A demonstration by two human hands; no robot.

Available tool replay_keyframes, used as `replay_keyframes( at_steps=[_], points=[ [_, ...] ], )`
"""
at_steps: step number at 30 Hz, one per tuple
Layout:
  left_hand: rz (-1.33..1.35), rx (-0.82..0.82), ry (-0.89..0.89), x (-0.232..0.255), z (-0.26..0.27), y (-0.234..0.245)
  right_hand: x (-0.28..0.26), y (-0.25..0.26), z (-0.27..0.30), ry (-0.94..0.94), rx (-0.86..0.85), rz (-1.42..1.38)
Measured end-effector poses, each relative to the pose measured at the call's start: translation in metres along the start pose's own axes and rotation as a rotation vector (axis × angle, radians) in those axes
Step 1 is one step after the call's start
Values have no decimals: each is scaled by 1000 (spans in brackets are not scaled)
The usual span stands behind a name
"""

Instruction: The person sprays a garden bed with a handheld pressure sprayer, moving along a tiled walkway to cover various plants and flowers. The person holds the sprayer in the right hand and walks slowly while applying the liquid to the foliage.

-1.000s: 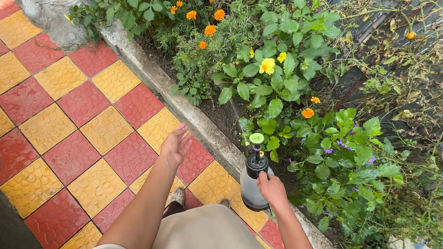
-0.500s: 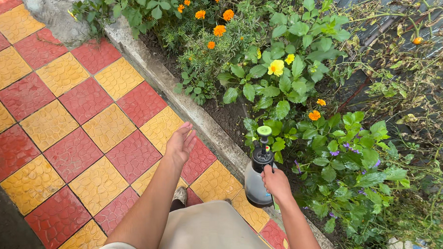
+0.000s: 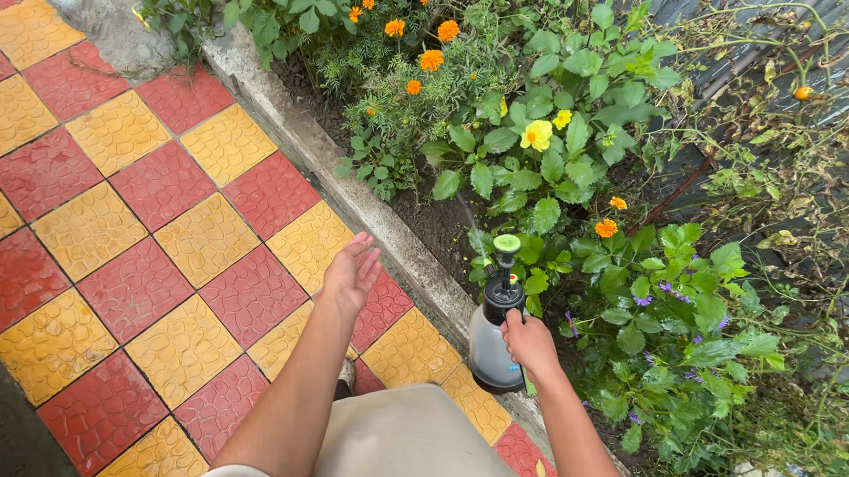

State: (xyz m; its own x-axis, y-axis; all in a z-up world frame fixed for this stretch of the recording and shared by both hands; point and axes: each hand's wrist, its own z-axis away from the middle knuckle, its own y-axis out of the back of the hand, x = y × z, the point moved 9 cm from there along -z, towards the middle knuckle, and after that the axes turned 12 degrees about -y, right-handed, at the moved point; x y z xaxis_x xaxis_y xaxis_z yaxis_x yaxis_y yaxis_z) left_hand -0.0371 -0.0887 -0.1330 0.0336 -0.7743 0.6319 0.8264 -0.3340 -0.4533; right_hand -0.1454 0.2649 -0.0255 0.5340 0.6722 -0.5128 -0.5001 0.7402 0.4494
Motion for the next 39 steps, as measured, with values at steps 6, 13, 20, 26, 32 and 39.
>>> replay_keyframes(
  at_steps=[6,13,20,26,32,39],
  points=[
    [18,8,1,0,-10,2,2,-6,-4,-27,1,2],
    [21,8,-1,4,-14,1,4,-19,-5,-10,-47,80],
    [10,-1,-4,1,-16,3,0,-25,2,-4,-51,70],
    [17,-12,-10,2,-19,2,12,-18,-18,-17,7,13],
    [17,-14,-10,5,-18,-2,0,-13,-12,-7,32,-17],
    [49,-26,-20,5,-24,-5,-23,-9,7,64,11,2]
  ],
)
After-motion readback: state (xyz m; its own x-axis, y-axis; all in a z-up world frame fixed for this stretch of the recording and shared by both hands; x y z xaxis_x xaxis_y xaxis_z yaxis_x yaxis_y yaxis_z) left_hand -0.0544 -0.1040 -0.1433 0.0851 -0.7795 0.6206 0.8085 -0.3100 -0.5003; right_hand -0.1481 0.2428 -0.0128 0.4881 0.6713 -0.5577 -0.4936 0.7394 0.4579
